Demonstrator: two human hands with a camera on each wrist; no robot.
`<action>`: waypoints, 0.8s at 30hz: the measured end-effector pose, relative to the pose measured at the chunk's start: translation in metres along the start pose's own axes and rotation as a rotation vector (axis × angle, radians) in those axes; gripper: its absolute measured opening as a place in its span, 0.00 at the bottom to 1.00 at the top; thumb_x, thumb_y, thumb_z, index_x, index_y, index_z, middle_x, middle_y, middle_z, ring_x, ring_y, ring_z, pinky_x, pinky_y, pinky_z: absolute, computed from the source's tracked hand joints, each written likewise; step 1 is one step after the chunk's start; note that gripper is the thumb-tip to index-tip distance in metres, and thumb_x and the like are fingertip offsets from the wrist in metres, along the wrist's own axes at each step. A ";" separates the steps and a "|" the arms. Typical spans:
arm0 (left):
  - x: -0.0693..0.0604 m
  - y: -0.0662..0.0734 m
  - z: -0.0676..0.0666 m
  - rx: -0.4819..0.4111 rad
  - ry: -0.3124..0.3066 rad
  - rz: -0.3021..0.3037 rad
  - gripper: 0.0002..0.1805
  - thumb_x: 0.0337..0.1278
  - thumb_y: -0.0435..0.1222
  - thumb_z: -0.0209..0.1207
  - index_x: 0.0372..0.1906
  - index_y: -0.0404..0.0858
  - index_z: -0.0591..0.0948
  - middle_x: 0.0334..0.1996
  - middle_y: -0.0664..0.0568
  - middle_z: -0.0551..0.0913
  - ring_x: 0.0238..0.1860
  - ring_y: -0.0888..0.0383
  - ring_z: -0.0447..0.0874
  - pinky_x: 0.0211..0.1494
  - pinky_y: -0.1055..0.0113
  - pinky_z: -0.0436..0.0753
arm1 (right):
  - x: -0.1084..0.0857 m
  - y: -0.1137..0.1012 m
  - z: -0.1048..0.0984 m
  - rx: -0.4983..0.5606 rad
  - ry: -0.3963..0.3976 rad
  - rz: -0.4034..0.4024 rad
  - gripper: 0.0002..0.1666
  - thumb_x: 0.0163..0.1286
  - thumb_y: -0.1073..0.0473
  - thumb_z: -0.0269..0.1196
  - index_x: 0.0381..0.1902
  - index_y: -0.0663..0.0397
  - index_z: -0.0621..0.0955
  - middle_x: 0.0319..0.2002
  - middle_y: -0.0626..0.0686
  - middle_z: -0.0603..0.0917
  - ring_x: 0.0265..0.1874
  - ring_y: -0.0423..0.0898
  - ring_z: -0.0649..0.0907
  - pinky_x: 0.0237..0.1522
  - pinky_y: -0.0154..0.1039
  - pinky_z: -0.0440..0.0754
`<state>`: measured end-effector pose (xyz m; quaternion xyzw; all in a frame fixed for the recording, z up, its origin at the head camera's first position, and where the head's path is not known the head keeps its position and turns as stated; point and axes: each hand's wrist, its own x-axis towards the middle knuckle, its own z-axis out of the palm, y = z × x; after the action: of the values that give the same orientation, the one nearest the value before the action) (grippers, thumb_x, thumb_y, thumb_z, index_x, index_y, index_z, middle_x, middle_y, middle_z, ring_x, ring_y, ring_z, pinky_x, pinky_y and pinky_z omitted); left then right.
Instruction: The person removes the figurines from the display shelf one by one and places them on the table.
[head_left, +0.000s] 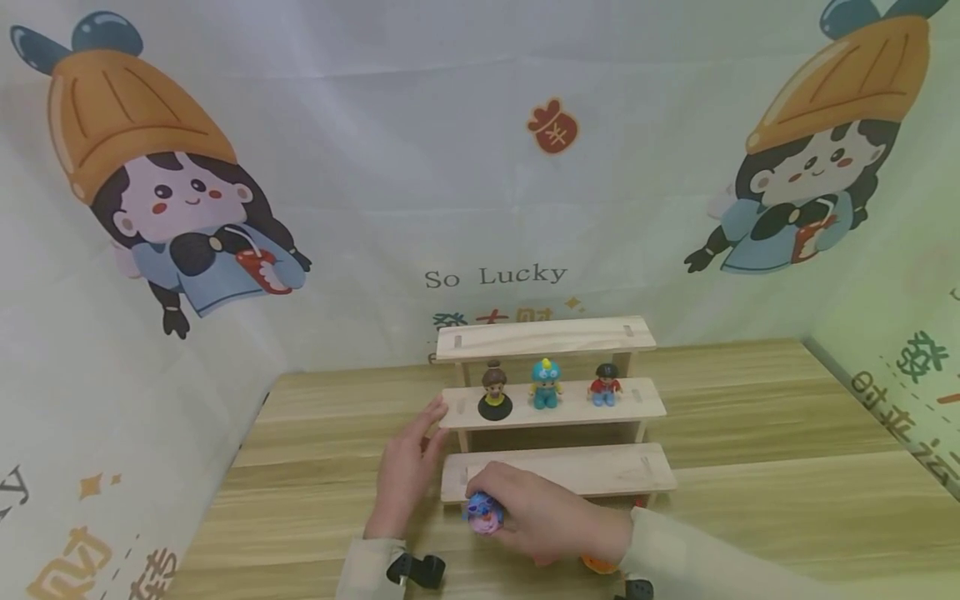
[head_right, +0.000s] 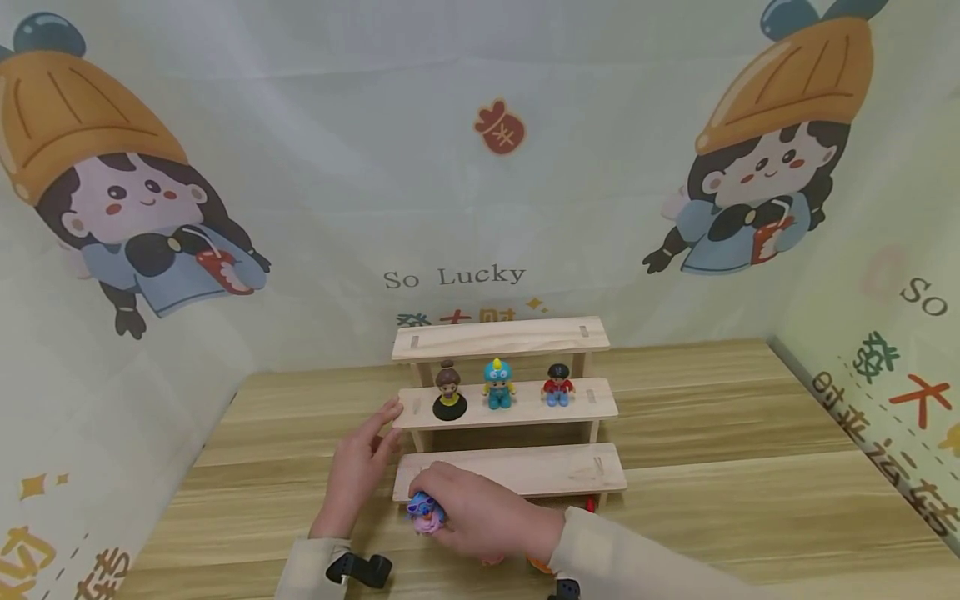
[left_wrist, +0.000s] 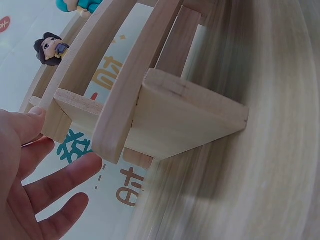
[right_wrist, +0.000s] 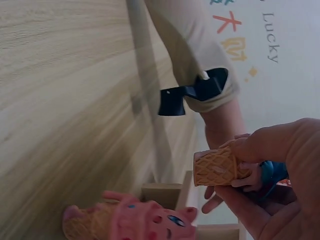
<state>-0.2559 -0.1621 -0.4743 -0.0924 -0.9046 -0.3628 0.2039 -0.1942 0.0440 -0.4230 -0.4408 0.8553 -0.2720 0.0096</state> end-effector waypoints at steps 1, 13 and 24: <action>0.000 0.000 0.000 -0.001 0.004 0.003 0.21 0.62 0.38 0.59 0.60 0.48 0.77 0.64 0.60 0.74 0.27 0.63 0.80 0.29 0.72 0.76 | -0.001 0.000 0.002 -0.014 -0.010 0.000 0.18 0.65 0.57 0.65 0.50 0.52 0.74 0.44 0.44 0.77 0.43 0.32 0.76 0.49 0.27 0.76; 0.000 0.001 0.000 0.009 -0.015 -0.030 0.21 0.62 0.39 0.59 0.61 0.49 0.77 0.64 0.62 0.73 0.31 0.61 0.82 0.33 0.70 0.78 | -0.007 0.001 0.023 -0.183 -0.010 -0.091 0.15 0.67 0.53 0.63 0.48 0.49 0.75 0.38 0.40 0.76 0.33 0.27 0.74 0.36 0.18 0.73; 0.001 0.001 0.000 0.001 -0.026 -0.041 0.21 0.63 0.40 0.58 0.61 0.49 0.76 0.65 0.61 0.72 0.32 0.61 0.83 0.33 0.71 0.78 | -0.007 0.003 0.035 -0.298 -0.014 -0.188 0.09 0.69 0.52 0.60 0.43 0.46 0.74 0.34 0.38 0.72 0.24 0.28 0.68 0.28 0.18 0.67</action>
<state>-0.2559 -0.1612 -0.4729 -0.0785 -0.9091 -0.3652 0.1845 -0.1835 0.0345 -0.4556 -0.5174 0.8411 -0.1387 -0.0754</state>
